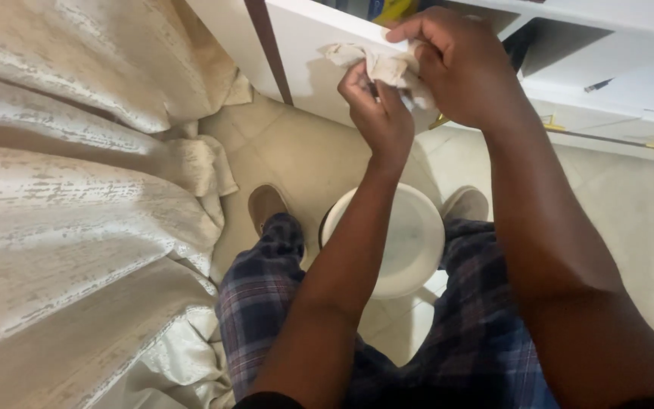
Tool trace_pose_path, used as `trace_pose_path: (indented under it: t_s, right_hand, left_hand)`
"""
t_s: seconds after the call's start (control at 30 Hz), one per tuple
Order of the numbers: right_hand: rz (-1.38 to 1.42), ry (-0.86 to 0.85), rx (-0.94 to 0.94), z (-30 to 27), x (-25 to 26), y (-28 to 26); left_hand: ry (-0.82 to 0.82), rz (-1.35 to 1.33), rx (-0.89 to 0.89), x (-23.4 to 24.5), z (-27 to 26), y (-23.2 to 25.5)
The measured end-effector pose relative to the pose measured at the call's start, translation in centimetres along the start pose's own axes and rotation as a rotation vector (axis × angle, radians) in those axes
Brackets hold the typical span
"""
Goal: The person wipes the exterior of a white cabinet door with a cloth, focusing on the handle and edges. They repeatedly rub the same areas, occasionally adjusting the cloth, while a bucket of water sits on the floor nearby.
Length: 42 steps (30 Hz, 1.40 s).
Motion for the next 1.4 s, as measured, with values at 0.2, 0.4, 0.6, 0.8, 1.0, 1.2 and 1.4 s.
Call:
trace_pose_path:
  t_s: [0.2,0.4,0.6,0.8,1.0,1.2,1.4]
  right_hand:
    - [0.006,-0.013,-0.062,-0.2,0.4,-0.1]
    - [0.126,-0.029,-0.051,-0.1,0.1,0.2]
    - [0.158,0.001,-0.013,0.2,0.4,0.4]
    - [0.146,-0.018,-0.098,-0.2,-0.1,1.3]
    - [0.145,-0.002,-0.008,-0.2,0.4,-0.1]
    - [0.134,-0.017,-0.095,0.0,0.1,1.3]
    - [0.12,0.002,-0.096,-0.1,-0.1,0.9]
  left_hand:
    - [0.064,0.352,-0.073,4.4,-1.6,-11.0]
    - [-0.002,0.183,0.085,3.1,-3.0,-9.5]
    - [-0.131,0.097,-0.242,-1.4,-5.1,-1.8]
    - [-0.095,0.276,0.012,2.2,-4.2,-9.0]
    - [-0.088,0.246,0.135,2.1,-5.3,-9.2]
    - [-0.241,0.241,-0.17,-1.9,-4.8,-0.5]
    - [-0.189,0.427,-0.069,3.1,-4.0,-9.5]
Point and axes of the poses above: each hand's wrist, its own z-axis towards the middle knuckle, its own x-axis out of the back of the hand, y = z × x, the point moved 5 cm from there along z, towards the middle knuckle, and after that the axes turned 4 degrees about -z, right-handed, at the moved point
